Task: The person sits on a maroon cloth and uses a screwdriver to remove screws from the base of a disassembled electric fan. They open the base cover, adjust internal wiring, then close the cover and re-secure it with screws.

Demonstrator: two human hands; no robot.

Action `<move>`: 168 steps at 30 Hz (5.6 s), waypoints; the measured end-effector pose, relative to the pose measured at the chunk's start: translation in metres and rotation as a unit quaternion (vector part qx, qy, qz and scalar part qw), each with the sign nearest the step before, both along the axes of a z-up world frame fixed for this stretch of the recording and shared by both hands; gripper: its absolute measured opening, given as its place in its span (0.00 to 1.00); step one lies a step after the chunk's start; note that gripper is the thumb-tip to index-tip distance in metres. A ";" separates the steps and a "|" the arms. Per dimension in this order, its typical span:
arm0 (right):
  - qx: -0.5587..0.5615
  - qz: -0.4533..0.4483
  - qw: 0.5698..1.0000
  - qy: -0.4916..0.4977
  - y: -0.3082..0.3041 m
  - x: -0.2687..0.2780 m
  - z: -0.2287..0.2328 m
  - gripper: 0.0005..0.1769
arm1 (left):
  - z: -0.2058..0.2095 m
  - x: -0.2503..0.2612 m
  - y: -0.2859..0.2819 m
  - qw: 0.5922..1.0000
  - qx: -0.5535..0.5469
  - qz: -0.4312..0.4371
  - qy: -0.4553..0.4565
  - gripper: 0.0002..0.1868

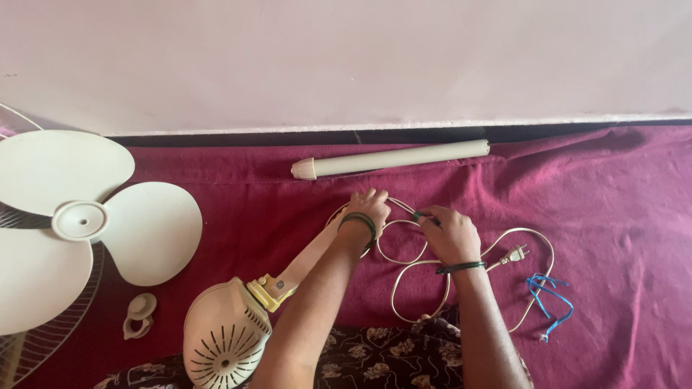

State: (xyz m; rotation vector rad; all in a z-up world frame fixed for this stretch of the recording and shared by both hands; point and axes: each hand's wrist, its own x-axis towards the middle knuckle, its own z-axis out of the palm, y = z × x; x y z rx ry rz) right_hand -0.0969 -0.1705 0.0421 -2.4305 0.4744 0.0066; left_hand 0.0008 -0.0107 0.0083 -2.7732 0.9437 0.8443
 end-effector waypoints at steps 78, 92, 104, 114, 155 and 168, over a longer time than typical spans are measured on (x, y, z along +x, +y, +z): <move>0.218 -0.197 0.943 -0.153 -0.062 -0.010 0.044 0.15 | -0.120 -0.049 -0.108 0.902 -0.402 0.088 -0.134 0.10; 0.041 -0.024 0.997 -0.064 -0.013 -0.005 0.005 0.16 | -0.047 -0.217 0.096 0.733 -0.492 0.465 0.068 0.22; 0.041 0.054 0.991 0.118 0.068 -0.048 -0.049 0.17 | -0.091 -0.222 0.130 0.558 -0.602 0.566 0.076 0.47; 0.067 0.032 0.994 0.076 0.068 -0.060 -0.058 0.16 | -0.109 -0.217 0.120 0.627 -0.554 0.544 0.060 0.33; 0.494 -0.115 0.862 0.004 0.018 -0.094 -0.082 0.17 | 0.032 -0.303 0.216 0.754 -0.282 0.194 -0.560 0.58; 0.549 -0.196 0.812 0.015 0.029 -0.093 -0.084 0.17 | 0.042 -0.253 0.262 0.875 -0.203 0.333 -0.285 0.76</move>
